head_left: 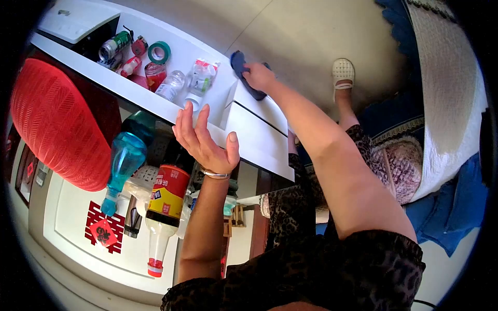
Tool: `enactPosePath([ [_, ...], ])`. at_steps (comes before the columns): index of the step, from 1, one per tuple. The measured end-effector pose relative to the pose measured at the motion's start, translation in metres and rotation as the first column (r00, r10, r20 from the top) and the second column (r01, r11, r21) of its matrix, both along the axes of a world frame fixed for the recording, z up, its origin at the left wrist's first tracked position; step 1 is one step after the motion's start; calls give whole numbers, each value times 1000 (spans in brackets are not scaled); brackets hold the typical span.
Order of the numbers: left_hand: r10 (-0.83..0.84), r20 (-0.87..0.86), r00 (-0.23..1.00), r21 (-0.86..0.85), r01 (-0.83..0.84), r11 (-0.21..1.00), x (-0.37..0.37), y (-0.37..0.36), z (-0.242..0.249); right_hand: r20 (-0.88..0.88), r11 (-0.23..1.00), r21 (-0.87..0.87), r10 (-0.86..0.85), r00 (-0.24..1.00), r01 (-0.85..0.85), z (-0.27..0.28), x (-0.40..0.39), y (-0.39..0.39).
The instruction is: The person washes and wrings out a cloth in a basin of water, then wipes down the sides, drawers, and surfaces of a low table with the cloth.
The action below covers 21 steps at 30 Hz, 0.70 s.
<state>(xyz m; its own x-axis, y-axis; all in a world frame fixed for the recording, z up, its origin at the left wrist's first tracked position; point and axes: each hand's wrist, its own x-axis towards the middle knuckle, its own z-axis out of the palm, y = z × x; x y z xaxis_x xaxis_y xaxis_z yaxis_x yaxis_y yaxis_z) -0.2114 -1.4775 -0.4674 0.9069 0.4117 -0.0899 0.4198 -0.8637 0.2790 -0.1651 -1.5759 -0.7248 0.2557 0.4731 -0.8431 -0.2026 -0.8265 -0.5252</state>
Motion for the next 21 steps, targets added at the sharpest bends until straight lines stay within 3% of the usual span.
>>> enactPosePath([
  [5,6,1,1000,3,-6,1000,1,0,1,-52,987,-140,75,996,-82,10,-9,-37],
  [11,7,-4,1000,0,-7,1000,2,0,0,48,999,9,33,998,-33,-11,4,19],
  [16,8,-34,999,5,-8,1000,1,0,3,24,991,3,132,991,-132,11,-4,-41],
  [21,3,-39,999,-3,-3,1000,1,-1,2,146,1000,15,2,989,-4,7,-18,-20],
])
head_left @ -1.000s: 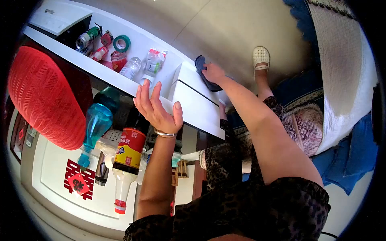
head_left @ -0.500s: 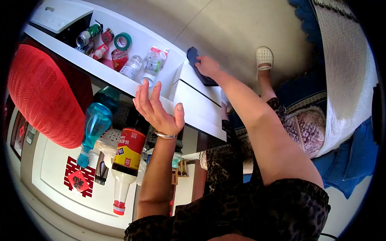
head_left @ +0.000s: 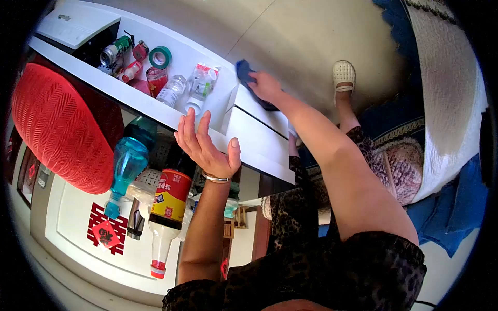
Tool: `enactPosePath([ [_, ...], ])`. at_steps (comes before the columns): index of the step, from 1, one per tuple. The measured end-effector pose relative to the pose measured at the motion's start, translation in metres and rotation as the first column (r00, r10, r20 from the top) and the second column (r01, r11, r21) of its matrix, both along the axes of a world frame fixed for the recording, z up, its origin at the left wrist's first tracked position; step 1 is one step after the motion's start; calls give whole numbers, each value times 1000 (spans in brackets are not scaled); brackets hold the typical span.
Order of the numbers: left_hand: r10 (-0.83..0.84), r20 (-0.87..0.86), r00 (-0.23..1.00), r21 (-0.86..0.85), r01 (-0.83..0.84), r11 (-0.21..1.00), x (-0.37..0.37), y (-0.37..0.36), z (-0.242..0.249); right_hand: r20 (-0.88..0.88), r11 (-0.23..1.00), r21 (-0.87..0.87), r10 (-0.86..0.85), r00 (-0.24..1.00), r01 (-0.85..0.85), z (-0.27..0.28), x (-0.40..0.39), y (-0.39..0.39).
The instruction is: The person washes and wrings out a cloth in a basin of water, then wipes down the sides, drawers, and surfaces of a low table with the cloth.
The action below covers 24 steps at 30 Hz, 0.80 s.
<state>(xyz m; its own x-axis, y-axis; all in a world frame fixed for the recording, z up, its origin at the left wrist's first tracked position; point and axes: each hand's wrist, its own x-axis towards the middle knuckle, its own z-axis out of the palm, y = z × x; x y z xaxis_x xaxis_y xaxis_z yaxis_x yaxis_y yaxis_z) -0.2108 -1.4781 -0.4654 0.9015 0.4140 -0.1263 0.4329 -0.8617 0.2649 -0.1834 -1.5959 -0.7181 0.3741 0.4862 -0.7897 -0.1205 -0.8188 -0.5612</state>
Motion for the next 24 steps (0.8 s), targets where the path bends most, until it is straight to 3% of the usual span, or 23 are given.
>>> enactPosePath([
  [4,1,-22,1000,16,-1,1000,1,0,0,-54,992,36,-116,992,118,-6,22,48],
  [8,6,-19,1000,6,-6,1000,0,0,0,-185,959,-160,-260,948,232,-7,3,1],
  [11,18,-21,1000,2,-17,1000,1,-1,1,-306,932,-351,-210,929,95,-34,-13,-51],
  [15,18,-5,1000,-1,-18,1000,-3,0,-1,-399,944,-287,-271,876,161,-19,29,2],
  [19,17,-27,999,11,-16,1000,-4,-1,1,-544,934,-280,-346,764,223,-58,38,47],
  [20,14,-27,1000,17,-14,1000,-2,0,-1,-528,908,-367,-383,758,202,-67,30,46],
  [24,18,-37,999,0,-18,1000,-1,0,0,-567,923,-383,-256,783,25,-62,39,26],
])
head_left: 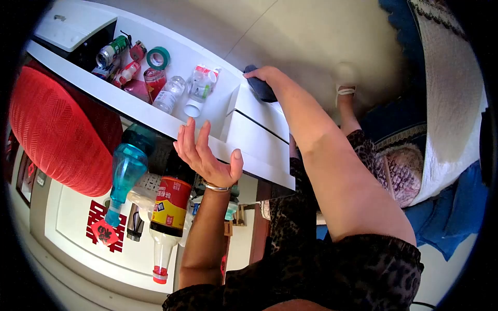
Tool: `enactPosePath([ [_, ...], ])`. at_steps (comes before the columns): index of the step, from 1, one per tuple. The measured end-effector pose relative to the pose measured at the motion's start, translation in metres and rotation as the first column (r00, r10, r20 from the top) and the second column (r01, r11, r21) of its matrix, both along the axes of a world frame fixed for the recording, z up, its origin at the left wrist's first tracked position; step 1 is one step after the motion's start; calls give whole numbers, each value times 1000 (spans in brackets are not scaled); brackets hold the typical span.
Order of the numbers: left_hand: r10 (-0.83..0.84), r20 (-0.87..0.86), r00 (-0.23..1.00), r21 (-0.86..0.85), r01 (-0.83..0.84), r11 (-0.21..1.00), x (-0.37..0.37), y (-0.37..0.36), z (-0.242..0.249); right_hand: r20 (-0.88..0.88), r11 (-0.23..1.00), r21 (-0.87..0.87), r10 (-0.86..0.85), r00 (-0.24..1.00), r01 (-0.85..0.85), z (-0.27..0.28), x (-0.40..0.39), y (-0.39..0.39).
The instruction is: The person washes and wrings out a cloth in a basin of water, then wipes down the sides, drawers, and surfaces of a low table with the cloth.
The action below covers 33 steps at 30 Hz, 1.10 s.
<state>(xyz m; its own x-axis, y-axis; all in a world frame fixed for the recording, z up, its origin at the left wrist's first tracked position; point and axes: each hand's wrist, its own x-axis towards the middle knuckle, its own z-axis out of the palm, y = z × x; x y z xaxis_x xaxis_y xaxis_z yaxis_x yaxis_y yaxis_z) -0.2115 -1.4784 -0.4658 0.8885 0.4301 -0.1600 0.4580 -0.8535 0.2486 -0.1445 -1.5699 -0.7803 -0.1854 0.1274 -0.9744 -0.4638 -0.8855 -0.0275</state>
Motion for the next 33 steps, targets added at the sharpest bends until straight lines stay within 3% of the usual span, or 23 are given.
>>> enactPosePath([
  [3,16,12,1000,4,-16,1000,-3,2,-2,-138,968,-72,-247,959,239,10,10,15],
  [6,22,-1,1000,-2,-22,1000,-5,0,1,-267,975,-156,-193,944,156,-14,5,22],
  [9,15,11,1000,-6,-15,1000,-2,2,-1,-303,990,-9,-136,943,140,-30,-5,11],
  [15,19,11,1000,-6,-19,1000,-3,0,2,-290,975,-169,-189,938,145,-25,-7,14],
  [18,18,17,1000,-7,-18,1000,-1,2,-1,-238,975,-88,-221,946,206,-36,-19,1],
  [21,25,29,999,-11,-25,1000,-2,1,-1,-130,967,-130,-237,963,220,6,-2,7],
  [24,29,37,999,-15,-28,999,-2,1,-1,-115,974,-124,-201,973,187,-7,-6,5],
  [27,29,22,999,-17,-29,999,-3,1,-1,206,960,124,-273,940,252,3,-29,-11],
  [29,22,17,1000,-19,-22,1000,-1,0,2,315,916,350,-313,896,197,0,-55,-27],
  [31,10,24,1000,-17,-10,1000,-2,2,1,388,801,588,-399,831,111,26,-70,-46],
  [33,8,38,999,-20,-7,1000,0,3,2,589,785,566,-172,790,-252,73,-54,-51],
])
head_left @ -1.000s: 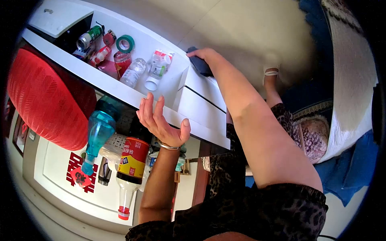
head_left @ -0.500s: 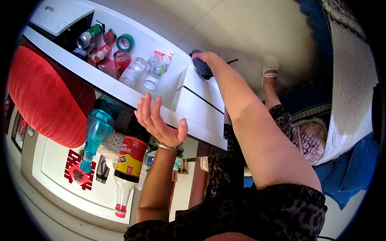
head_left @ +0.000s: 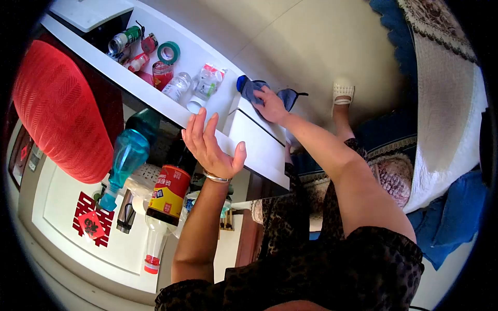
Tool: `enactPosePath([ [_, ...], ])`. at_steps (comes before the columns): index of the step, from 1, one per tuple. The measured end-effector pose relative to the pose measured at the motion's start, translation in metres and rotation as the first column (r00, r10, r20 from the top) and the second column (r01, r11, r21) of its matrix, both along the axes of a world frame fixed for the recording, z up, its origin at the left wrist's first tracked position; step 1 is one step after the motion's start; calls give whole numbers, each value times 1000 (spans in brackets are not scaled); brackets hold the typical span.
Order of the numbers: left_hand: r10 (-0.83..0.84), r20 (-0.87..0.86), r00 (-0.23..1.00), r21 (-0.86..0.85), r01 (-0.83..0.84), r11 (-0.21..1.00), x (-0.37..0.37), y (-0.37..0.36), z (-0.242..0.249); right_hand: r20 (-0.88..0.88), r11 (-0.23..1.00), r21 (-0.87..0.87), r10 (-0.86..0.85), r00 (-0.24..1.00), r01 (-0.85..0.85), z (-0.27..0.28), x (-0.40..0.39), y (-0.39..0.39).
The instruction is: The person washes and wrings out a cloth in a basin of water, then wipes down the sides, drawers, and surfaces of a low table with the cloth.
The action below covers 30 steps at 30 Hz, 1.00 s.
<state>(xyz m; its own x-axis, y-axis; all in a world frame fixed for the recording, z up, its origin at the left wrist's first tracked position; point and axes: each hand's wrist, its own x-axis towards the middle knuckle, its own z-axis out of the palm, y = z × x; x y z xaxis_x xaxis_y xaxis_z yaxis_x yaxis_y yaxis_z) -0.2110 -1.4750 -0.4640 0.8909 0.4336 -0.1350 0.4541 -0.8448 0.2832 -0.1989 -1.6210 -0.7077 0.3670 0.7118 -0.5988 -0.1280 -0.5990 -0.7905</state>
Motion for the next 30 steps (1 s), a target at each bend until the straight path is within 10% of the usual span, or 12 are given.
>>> enactPosePath([
  [4,-6,4,1000,7,6,1000,1,-2,1,482,887,30,392,784,-461,9,39,30],
  [10,-13,10,1000,18,13,1000,0,-1,0,600,605,-170,690,405,-778,4,56,71],
  [13,-16,3,1000,12,16,1000,-1,-1,0,513,891,-95,426,745,-443,5,34,42],
  [17,-40,-11,999,29,40,999,-1,-1,1,325,954,-268,220,920,-134,17,-6,-2],
  [28,-64,19,998,53,63,997,2,-3,-2,-192,592,-794,-461,866,139,0,-75,-110],
  [30,-56,-1,998,56,55,997,1,-4,-1,-162,723,-688,-240,957,65,9,-47,-89],
])
